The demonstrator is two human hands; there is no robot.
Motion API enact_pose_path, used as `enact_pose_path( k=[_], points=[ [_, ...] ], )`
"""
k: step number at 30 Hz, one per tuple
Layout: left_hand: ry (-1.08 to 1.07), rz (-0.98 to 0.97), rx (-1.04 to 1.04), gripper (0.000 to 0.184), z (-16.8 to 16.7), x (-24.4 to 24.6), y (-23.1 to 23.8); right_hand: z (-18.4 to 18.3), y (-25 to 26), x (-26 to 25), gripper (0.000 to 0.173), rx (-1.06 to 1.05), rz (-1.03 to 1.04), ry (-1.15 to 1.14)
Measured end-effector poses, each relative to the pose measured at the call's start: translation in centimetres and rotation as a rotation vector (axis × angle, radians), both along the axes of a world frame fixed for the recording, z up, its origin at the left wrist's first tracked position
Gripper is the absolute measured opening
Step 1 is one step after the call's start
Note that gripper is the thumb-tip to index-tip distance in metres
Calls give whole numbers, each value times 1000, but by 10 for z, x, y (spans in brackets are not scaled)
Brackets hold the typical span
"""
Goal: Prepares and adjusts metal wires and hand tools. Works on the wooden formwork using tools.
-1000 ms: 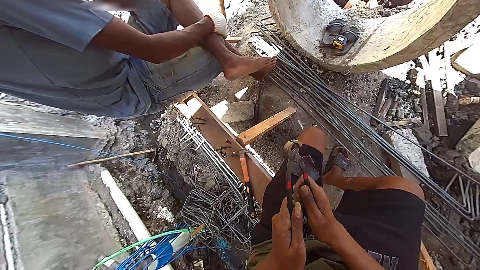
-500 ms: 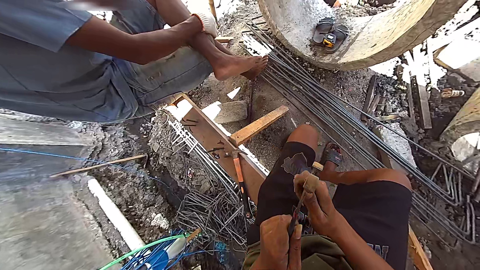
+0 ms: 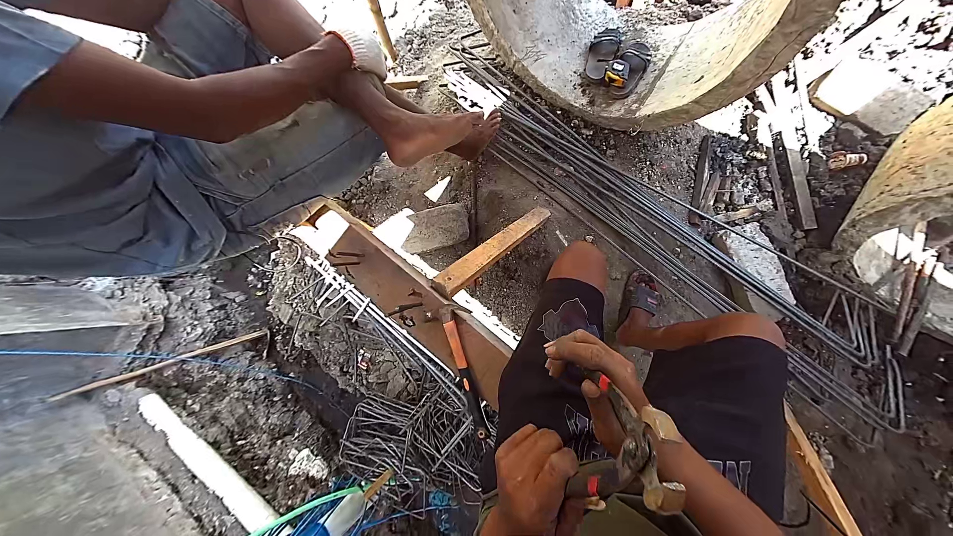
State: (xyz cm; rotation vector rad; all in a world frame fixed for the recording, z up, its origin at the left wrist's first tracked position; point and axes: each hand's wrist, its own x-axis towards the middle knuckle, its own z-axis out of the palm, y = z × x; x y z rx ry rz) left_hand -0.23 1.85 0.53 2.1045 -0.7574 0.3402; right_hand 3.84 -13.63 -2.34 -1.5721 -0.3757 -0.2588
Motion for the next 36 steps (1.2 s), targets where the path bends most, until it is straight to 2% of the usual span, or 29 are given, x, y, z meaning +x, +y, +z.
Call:
enact_pose_path(
  k=[8,18,30,36],
  points=[
    [-62,-17,43,37,-2,-2,-1,2,2,-5,51,91,76,-68],
    [-54,-2,62,38,-1,-1,0,3,10,-11,54,156,90,-5],
    [-29,-19,6,42,0,1,2,3,-16,-2,50,-121,-22,-94],
    [-23,-31,-45,43,-5,2,1,12,-19,-2,40,-220,-55,-156]
  ],
)
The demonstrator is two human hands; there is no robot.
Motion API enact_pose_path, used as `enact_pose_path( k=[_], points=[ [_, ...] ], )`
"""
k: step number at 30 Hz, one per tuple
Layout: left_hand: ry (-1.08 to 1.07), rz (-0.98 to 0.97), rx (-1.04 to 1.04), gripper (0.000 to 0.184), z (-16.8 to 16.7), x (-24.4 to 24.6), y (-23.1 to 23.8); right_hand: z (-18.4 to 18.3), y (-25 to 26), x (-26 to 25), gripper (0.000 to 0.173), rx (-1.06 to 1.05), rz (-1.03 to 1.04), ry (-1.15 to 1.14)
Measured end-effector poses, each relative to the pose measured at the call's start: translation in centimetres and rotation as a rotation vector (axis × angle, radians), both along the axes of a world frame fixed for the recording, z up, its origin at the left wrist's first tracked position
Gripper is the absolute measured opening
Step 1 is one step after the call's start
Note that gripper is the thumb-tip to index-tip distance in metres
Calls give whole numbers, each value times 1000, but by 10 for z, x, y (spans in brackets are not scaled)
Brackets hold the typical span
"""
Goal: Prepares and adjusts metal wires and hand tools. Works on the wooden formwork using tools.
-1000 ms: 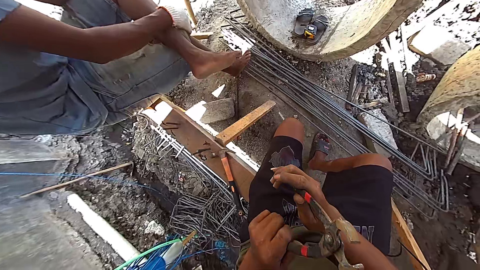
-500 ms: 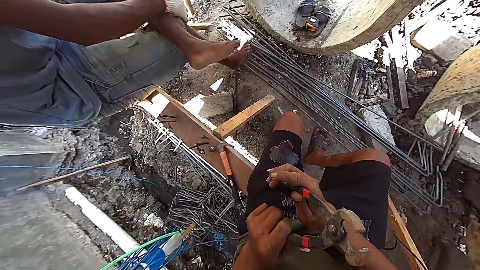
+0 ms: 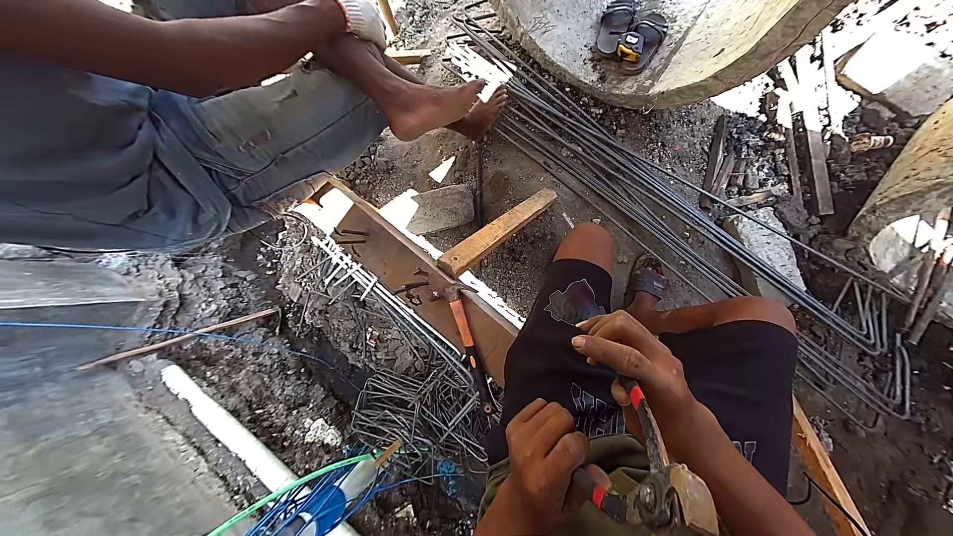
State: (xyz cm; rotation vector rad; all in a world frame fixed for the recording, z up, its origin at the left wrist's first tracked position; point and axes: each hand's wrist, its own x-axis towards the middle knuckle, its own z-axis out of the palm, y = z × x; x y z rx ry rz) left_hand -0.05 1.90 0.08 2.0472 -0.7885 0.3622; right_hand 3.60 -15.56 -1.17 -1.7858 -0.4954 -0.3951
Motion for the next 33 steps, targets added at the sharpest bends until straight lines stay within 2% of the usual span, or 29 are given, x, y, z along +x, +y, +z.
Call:
enact_pose_path(
  k=[11,17,20,22,24,27,30,33],
  points=[
    [-3,27,-2,44,-4,2,-3,4,7,-9,35,38,105,39],
    [9,31,9,44,-5,0,-1,1,4,-9,35,11,81,49],
    [18,32,-1,43,-4,0,0,-1,-4,-6,36,-70,-4,35],
    [191,49,-81,38,-1,-3,-2,-1,-11,-5,39,-146,-56,53],
    [528,101,-233,34,1,-4,-8,3,-12,-5,43,-208,-75,97],
    [983,118,-422,40,11,5,-16,5,-6,-7,48,-291,-35,178],
    [1435,113,-700,26,22,12,-20,2,4,-7,50,-453,-39,319],
    [1638,104,-891,29,24,11,-19,0,0,-4,51,-565,30,529]
  ],
)
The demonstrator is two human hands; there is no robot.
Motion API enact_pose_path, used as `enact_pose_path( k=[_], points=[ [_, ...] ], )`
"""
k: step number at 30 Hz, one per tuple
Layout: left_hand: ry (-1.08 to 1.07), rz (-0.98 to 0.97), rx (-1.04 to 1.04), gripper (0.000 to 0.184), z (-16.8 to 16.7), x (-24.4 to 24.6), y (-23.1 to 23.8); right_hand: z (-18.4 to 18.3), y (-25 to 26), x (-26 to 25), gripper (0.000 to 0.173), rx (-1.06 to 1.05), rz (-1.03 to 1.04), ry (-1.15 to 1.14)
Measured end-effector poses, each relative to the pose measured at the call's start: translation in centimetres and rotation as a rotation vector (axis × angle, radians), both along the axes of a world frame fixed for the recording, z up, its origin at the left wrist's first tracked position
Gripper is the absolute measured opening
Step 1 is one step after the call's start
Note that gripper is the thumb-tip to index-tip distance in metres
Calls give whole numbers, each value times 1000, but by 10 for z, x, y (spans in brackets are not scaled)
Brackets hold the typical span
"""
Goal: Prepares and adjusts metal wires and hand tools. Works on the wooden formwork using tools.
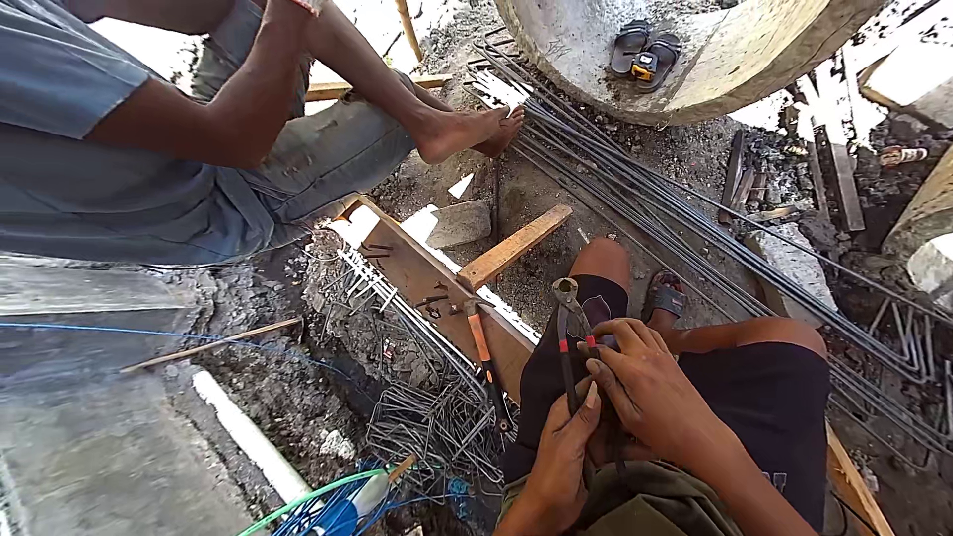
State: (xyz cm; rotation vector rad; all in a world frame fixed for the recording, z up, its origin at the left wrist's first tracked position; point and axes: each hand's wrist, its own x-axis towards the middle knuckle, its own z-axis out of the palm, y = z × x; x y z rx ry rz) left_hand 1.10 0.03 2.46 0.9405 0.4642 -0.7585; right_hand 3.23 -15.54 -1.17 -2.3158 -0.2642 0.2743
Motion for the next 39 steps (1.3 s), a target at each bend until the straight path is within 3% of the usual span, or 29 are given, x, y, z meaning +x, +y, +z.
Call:
enact_pose_path(
  k=[4,8,15,21,27,30,33,39],
  points=[
    [2,-8,57,31,-3,-4,1,-2,-6,1,43,150,37,205],
    [-12,-70,-46,45,-3,-1,11,-12,-21,0,36,35,-122,15],
    [-191,-120,92,48,-6,1,3,-10,-22,1,39,-81,-147,-85],
    [-205,-69,276,42,-9,-2,-3,-3,-6,-8,35,77,-41,-71],
    [-174,-67,253,41,-8,-1,2,-10,-2,-5,26,280,-219,154],
    [-294,-102,196,48,-3,-3,4,-21,-5,3,25,162,-391,-25],
    [-452,-132,212,48,-2,-4,-1,-24,-24,9,22,80,-359,-190],
    [-686,-225,206,62,0,3,-4,-26,-34,8,41,365,-266,153]
  ],
)
